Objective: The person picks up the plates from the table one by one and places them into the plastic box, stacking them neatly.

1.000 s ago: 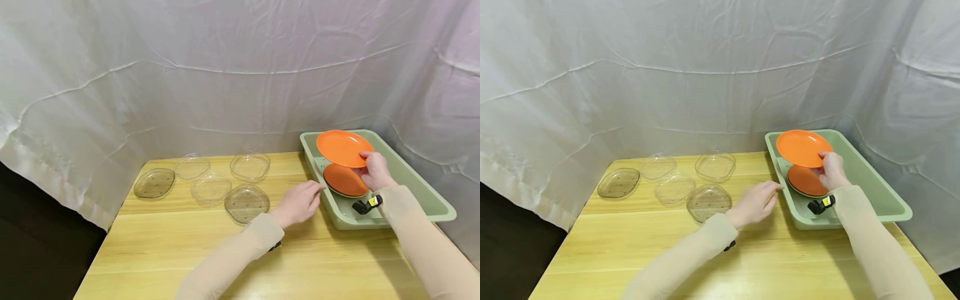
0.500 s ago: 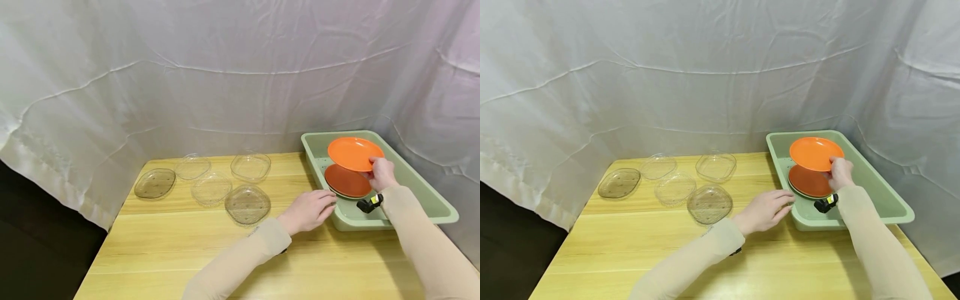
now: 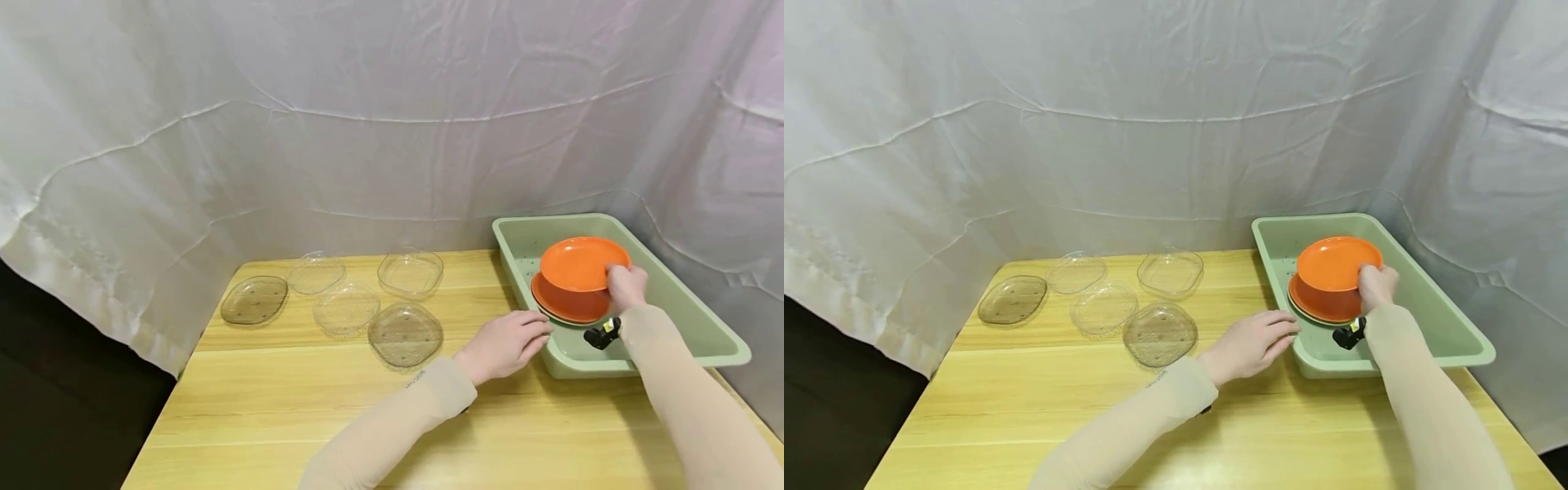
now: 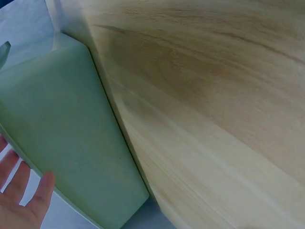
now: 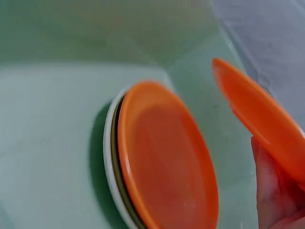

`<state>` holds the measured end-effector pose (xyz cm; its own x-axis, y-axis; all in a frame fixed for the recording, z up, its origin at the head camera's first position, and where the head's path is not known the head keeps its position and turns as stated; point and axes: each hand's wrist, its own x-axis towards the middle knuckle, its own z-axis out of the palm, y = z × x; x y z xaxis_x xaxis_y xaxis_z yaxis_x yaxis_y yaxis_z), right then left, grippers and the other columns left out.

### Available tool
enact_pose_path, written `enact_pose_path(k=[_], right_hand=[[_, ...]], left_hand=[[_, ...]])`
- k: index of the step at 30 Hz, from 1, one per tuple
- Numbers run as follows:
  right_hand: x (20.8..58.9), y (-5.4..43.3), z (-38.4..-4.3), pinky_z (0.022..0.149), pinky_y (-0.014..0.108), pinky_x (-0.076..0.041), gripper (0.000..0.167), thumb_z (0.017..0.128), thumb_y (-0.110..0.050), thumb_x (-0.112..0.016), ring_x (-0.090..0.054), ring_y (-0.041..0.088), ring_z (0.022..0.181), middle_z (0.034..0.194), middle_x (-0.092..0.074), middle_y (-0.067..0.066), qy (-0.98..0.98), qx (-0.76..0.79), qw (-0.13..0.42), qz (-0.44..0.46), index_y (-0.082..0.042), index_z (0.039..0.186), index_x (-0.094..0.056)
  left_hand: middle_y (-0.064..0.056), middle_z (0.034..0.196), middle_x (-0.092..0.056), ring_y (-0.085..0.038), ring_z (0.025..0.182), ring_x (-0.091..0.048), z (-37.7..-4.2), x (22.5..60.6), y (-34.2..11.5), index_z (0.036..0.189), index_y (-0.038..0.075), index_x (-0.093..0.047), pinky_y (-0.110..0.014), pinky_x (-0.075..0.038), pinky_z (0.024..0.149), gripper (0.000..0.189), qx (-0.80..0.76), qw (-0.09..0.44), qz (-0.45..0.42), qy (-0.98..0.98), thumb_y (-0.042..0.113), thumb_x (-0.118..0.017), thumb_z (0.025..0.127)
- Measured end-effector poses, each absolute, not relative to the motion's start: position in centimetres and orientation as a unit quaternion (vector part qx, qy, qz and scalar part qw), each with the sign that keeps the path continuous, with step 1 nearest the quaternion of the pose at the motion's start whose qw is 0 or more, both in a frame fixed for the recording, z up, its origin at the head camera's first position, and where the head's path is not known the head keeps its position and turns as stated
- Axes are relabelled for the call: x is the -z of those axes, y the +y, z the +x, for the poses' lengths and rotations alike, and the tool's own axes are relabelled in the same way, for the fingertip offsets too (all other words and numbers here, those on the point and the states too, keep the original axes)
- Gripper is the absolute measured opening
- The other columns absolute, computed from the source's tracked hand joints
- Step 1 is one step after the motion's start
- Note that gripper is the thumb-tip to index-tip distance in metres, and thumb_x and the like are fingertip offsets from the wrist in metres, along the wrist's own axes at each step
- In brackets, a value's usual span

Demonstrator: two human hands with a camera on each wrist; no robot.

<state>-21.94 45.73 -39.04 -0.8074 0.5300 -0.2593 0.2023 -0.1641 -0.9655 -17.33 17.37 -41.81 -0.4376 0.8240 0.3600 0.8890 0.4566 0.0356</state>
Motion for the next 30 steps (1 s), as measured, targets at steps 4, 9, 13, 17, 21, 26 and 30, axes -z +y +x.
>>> enact_pose_path(k=[4,9,13,17,21,26,30], right_hand=[[39.5,46.2,-22.1,0.048,0.019,-0.052,0.011,0.095,-0.014,-0.044,-0.055,0.003,0.048,0.059,-0.050,-0.012,-0.739,-0.598,0.123,-0.284,-0.008,0.094,-0.053],[39.7,46.5,-22.3,0.050,0.019,-0.053,0.012,0.092,-0.012,-0.043,-0.056,0.002,0.050,0.060,-0.050,-0.012,-0.753,-0.592,0.106,-0.267,-0.007,0.098,-0.052],[40.0,46.8,-22.3,0.051,0.020,-0.055,0.012,0.091,-0.012,-0.042,-0.057,0.001,0.052,0.062,-0.050,-0.012,-0.763,-0.582,0.090,-0.267,-0.007,0.099,-0.050],[40.0,47.0,-21.9,0.052,0.022,-0.057,0.015,0.089,-0.010,-0.042,-0.058,0.001,0.051,0.063,-0.050,-0.011,-0.768,-0.573,0.075,-0.274,-0.005,0.101,-0.050],[40.1,47.1,-21.7,0.054,0.024,-0.060,0.019,0.088,-0.009,-0.041,-0.060,0.002,0.052,0.064,-0.053,-0.010,-0.763,-0.582,0.059,-0.276,-0.004,0.105,-0.049],[40.1,47.2,-21.7,0.056,0.025,-0.061,0.019,0.088,-0.008,-0.041,-0.061,0.002,0.054,0.069,-0.052,-0.008,-0.758,-0.586,0.035,-0.283,-0.002,0.105,-0.046],[40.2,47.5,-21.9,0.059,0.026,-0.062,0.017,0.088,-0.007,-0.044,-0.061,0.003,0.056,0.070,-0.051,-0.007,-0.763,-0.579,0.008,-0.288,-0.001,0.104,-0.045]], left_hand=[[0.010,0.142,-0.059,-0.004,0.133,-0.055,-17.4,41.6,17.4,0.138,0.025,-0.061,-0.017,-0.041,0.115,0.036,0.112,0.143,-0.508,-0.842,0.032,-0.041,0.109],[0.010,0.142,-0.060,-0.004,0.132,-0.055,-17.4,41.6,17.4,0.138,0.024,-0.061,-0.017,-0.041,0.115,0.036,0.113,0.147,-0.509,-0.841,0.032,-0.041,0.109],[0.011,0.141,-0.060,-0.004,0.132,-0.055,-17.4,41.6,17.4,0.137,0.024,-0.062,-0.016,-0.040,0.115,0.036,0.110,0.152,-0.511,-0.839,0.032,-0.041,0.109],[0.011,0.140,-0.060,-0.004,0.132,-0.056,-17.4,41.7,17.4,0.137,0.024,-0.062,-0.017,-0.041,0.115,0.035,0.111,0.154,-0.514,-0.837,0.032,-0.042,0.109],[0.011,0.140,-0.061,-0.004,0.131,-0.056,-17.4,41.8,17.5,0.136,0.024,-0.062,-0.018,-0.041,0.115,0.035,0.111,0.156,-0.515,-0.836,0.032,-0.043,0.109],[0.011,0.140,-0.060,-0.005,0.131,-0.056,-17.3,41.7,17.5,0.137,0.024,-0.062,-0.018,-0.041,0.115,0.035,0.111,0.154,-0.515,-0.836,0.032,-0.042,0.109],[0.010,0.140,-0.060,-0.004,0.131,-0.056,-17.3,41.7,17.5,0.137,0.024,-0.062,-0.017,-0.041,0.115,0.035,0.114,0.153,-0.515,-0.836,0.032,-0.042,0.109]])
